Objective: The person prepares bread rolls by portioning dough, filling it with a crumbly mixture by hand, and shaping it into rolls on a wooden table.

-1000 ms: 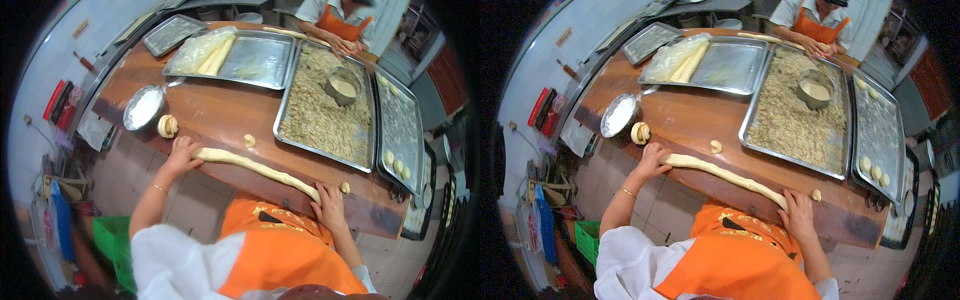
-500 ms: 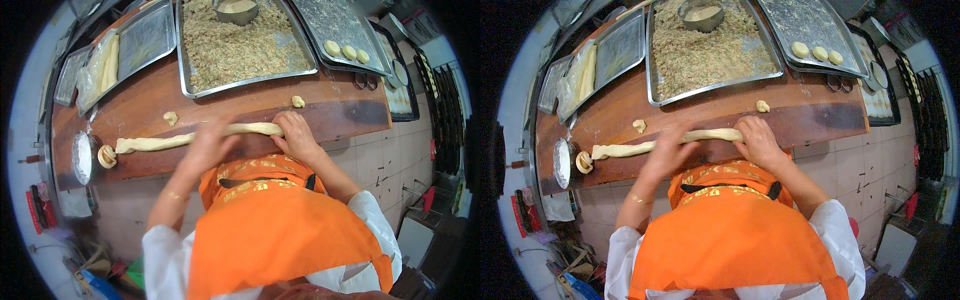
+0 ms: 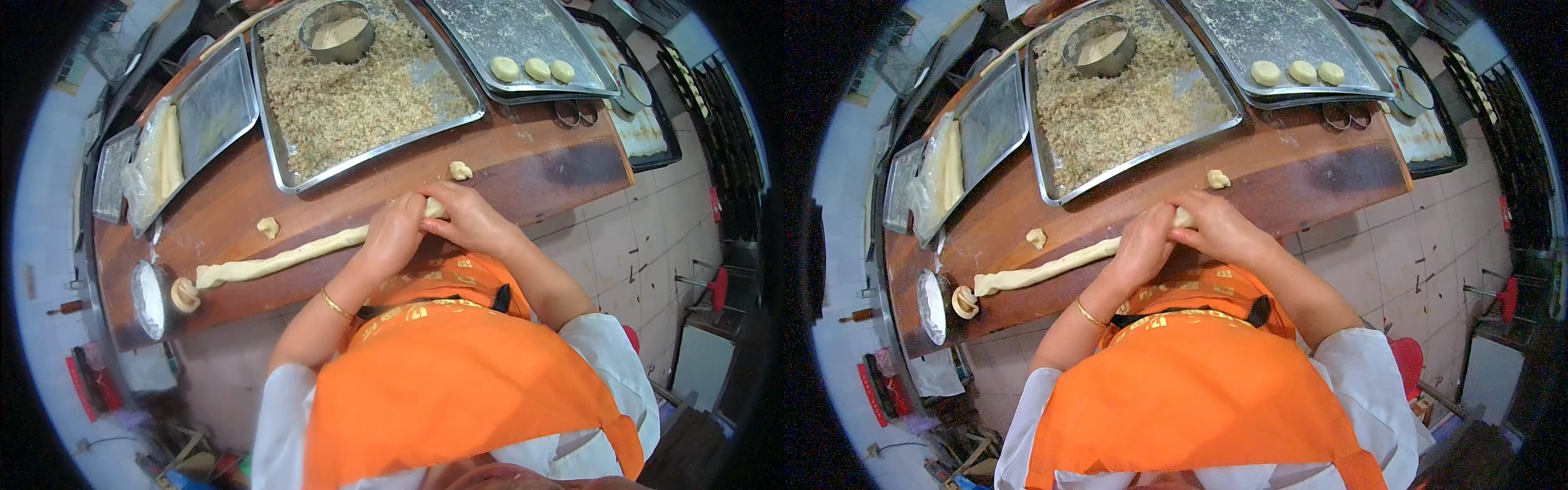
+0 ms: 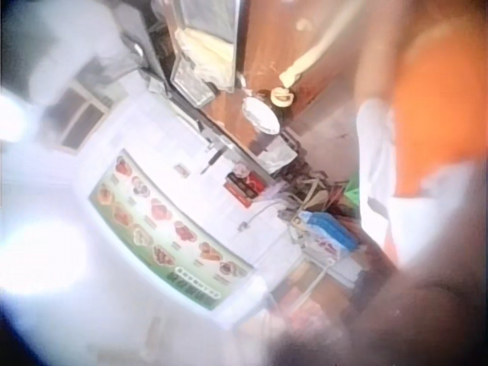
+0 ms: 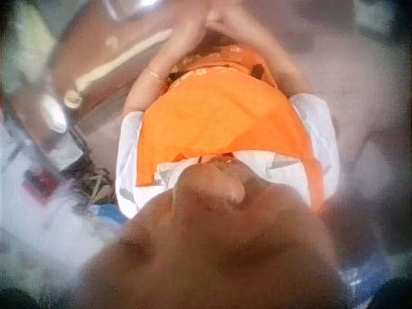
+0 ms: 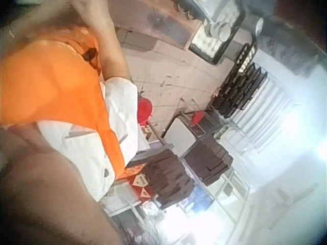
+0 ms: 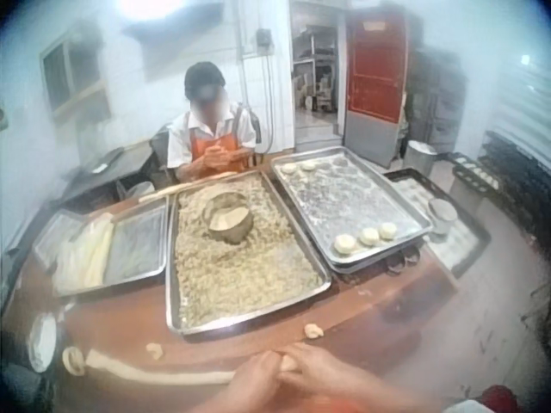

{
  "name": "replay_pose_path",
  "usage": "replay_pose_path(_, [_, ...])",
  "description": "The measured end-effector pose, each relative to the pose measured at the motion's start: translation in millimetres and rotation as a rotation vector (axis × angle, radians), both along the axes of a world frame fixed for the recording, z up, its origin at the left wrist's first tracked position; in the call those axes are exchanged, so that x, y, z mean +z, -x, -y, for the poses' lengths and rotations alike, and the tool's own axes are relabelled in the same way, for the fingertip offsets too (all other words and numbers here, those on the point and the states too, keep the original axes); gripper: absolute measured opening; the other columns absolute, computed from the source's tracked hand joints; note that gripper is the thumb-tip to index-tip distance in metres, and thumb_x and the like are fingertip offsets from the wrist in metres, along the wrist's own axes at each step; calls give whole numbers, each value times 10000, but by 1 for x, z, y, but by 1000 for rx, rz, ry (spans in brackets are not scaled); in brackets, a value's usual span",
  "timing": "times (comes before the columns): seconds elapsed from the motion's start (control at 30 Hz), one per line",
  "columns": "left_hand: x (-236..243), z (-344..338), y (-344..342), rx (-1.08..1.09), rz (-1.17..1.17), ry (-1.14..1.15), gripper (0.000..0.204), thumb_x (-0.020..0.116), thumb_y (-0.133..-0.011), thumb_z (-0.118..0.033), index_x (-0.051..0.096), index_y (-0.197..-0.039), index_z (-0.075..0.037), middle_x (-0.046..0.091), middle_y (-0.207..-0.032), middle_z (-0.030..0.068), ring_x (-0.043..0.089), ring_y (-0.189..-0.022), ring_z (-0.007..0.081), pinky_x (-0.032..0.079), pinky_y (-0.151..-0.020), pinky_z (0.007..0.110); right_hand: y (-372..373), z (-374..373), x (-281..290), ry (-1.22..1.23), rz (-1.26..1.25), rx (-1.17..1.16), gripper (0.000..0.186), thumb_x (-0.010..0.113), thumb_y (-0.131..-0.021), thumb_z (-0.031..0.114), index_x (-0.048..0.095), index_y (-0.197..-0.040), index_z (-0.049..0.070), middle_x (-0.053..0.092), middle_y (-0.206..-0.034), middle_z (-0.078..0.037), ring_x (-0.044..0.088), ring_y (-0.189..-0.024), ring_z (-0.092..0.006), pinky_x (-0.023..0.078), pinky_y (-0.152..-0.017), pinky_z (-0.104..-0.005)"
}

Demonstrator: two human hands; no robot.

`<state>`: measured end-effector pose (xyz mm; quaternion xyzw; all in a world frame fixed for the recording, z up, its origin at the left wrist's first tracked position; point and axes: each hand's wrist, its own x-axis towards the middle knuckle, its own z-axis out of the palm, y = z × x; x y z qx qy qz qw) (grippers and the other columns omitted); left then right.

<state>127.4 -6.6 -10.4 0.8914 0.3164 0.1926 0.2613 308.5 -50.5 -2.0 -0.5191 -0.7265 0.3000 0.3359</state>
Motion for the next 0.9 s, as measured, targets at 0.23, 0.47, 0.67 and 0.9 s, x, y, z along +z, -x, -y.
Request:
replay_pose_path(0.23, [-8,5,-10,15,-188,-122,140,600,-796,-34,536,-915,6,582,-893,192,606,-849,397,504,-723,478,-2,0,5,70,194,10,347,676,-788,204,602,-1047,-16,669,-945,-229,642,-914,-431,519,-800,-500])
replay_pose_path(0.47, [1,10,-20,31,-240,44,111,547,-820,13,522,-927,26,612,-915,255,612,-840,455,495,-728,521,-12,-10,0,136,271,68,211,630,-767,162,652,-877,-16,682,-876,-248,659,-845,-428,531,-777,-495])
replay_pose_path(0.67, [1,2,-21,85,-296,-13,101,522,-844,15,519,-943,34,614,-877,296,614,-843,487,490,-729,556,-14,-15,-7,169,223,116,217,602,-824,191,648,-908,-4,682,-912,-240,648,-877,-430,522,-802,-506])
replay_pose_path(0.9, [-8,4,-33,32,-419,-243,147,581,-818,-59,546,-952,-11,541,-990,197,561,-979,377,434,-888,467,-33,-24,-14,240,301,230,260,579,-816,197,640,-941,-22,681,-937,-235,636,-834,-436,524,-785,-496])
